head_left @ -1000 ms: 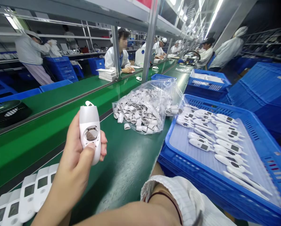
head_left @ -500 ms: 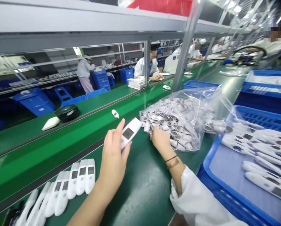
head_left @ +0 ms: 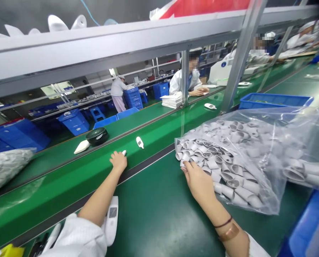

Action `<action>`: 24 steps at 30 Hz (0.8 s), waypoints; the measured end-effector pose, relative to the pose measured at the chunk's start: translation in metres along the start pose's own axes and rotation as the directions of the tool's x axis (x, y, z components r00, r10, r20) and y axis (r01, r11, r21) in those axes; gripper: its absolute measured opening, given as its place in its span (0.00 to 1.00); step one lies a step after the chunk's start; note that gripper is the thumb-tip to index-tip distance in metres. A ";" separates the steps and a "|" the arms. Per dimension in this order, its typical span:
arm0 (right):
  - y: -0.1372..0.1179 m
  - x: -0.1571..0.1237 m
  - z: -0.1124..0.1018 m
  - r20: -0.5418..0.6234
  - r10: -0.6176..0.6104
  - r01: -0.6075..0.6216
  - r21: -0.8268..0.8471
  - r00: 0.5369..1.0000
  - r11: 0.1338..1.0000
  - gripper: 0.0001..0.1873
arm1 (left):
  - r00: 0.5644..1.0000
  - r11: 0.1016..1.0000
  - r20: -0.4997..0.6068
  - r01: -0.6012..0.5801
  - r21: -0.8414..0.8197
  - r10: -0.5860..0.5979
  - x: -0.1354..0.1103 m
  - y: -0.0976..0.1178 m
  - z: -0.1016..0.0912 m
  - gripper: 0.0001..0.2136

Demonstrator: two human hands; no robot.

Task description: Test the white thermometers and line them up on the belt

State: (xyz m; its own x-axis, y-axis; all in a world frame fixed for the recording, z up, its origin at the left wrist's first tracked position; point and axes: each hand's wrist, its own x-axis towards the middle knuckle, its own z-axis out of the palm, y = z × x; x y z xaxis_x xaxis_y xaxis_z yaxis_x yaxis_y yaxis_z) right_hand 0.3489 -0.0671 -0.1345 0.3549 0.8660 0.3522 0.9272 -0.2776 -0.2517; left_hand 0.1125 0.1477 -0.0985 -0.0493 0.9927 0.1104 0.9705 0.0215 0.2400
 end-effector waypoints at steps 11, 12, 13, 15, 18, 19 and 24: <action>0.011 -0.003 0.017 -0.226 -0.127 0.173 0.195 0.966 0.966 0.19 | 0.987 0.873 0.132 0.148 -0.465 -0.097 0.031 0.085 0.036 0.18; 0.011 -0.002 0.017 -0.232 -0.120 0.172 0.218 0.965 0.961 0.17 | 0.985 0.837 0.155 0.145 -0.528 -0.073 0.026 0.087 0.035 0.17; 0.010 -0.001 0.017 -0.237 -0.108 0.168 0.246 0.965 0.955 0.16 | 0.984 0.793 0.173 0.139 -0.593 -0.044 0.020 0.088 0.033 0.17; 0.009 0.001 0.015 -0.251 -0.071 0.150 0.313 0.965 0.938 0.14 | 0.982 0.681 0.190 0.123 -0.722 0.024 0.005 0.090 0.026 0.16; 0.008 0.003 0.011 -0.273 0.000 0.126 0.446 0.962 0.886 0.15 | 0.977 0.452 0.171 0.097 -0.887 0.126 -0.027 0.091 0.008 0.16; 0.007 0.004 0.008 -0.277 0.025 0.120 0.496 0.961 0.860 0.15 | 0.975 0.366 0.156 0.089 -0.926 0.158 -0.040 0.090 0.000 0.16; -0.001 0.002 -0.006 -0.244 0.153 0.080 0.735 0.958 0.673 0.14 | 0.950 -0.005 0.054 0.058 -0.998 0.307 -0.117 0.075 -0.041 0.16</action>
State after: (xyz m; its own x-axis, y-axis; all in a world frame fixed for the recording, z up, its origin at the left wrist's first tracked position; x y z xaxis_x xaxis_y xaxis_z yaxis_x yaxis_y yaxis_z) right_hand 0.3491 -0.0674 -0.1281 0.5107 0.6857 0.5186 0.5639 0.1882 -0.8041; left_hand 0.1810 0.0281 -0.0537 0.2635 0.9563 0.1266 -0.2430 -0.0612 0.9681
